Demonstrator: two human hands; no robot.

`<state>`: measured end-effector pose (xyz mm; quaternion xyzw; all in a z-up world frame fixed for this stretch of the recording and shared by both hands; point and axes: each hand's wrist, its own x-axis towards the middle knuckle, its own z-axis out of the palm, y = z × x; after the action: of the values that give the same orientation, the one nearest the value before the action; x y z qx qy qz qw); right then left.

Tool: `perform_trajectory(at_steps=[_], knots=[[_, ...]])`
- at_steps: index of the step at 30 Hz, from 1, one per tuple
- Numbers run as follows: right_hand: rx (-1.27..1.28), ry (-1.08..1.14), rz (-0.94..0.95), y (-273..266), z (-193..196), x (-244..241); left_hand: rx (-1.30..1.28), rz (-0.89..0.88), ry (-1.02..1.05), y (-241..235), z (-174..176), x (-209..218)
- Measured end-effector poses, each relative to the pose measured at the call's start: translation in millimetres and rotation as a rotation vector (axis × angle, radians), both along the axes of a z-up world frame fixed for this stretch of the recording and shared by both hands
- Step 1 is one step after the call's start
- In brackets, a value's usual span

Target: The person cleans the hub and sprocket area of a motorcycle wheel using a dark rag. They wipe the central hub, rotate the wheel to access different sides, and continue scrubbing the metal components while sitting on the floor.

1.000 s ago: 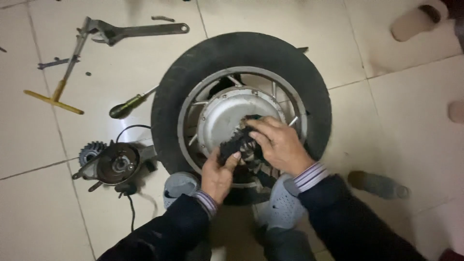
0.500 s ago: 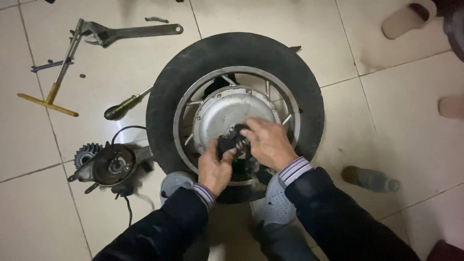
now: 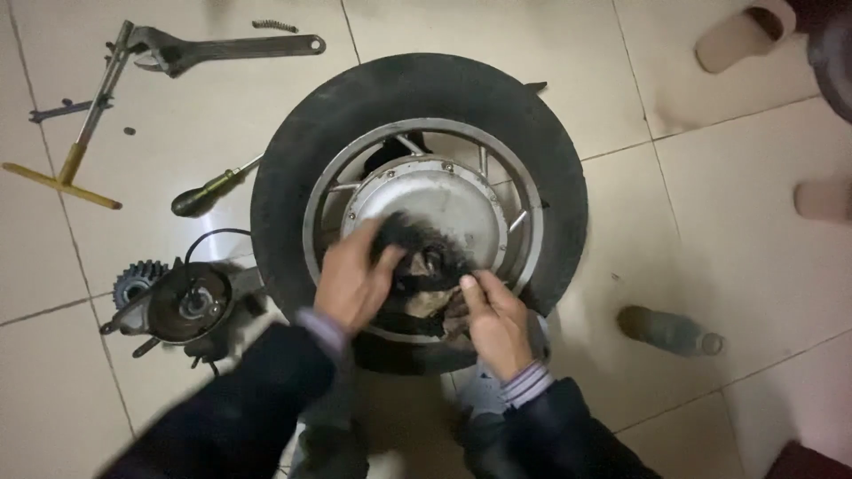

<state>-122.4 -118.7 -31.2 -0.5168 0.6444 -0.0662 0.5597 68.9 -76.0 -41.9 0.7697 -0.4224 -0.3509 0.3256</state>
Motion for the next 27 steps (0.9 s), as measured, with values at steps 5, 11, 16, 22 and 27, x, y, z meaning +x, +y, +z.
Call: perform_trajectory(at_steps=[5,11,16,22,27], knots=[[-0.532,-0.009,0.140,-10.1,-12.4,2.5,0.126,0.237,0.219,56.9,-15.5,-43.3],[-0.814,-0.186,0.438,-51.7,-8.3,15.8,0.087,0.433,0.555,32.5,-8.0,-45.1],[-0.684,-0.182,0.646,-68.1,-10.1,12.7,0.060,0.509,0.702,24.2,3.9,-52.5],[-0.505,-0.045,0.653,-50.2,-18.0,4.5,0.027,0.424,0.427,2.4,-5.0,-29.2],[-0.545,-0.071,0.224,-17.7,-1.9,5.3,0.054,0.552,0.547,23.6,5.4,-43.3]])
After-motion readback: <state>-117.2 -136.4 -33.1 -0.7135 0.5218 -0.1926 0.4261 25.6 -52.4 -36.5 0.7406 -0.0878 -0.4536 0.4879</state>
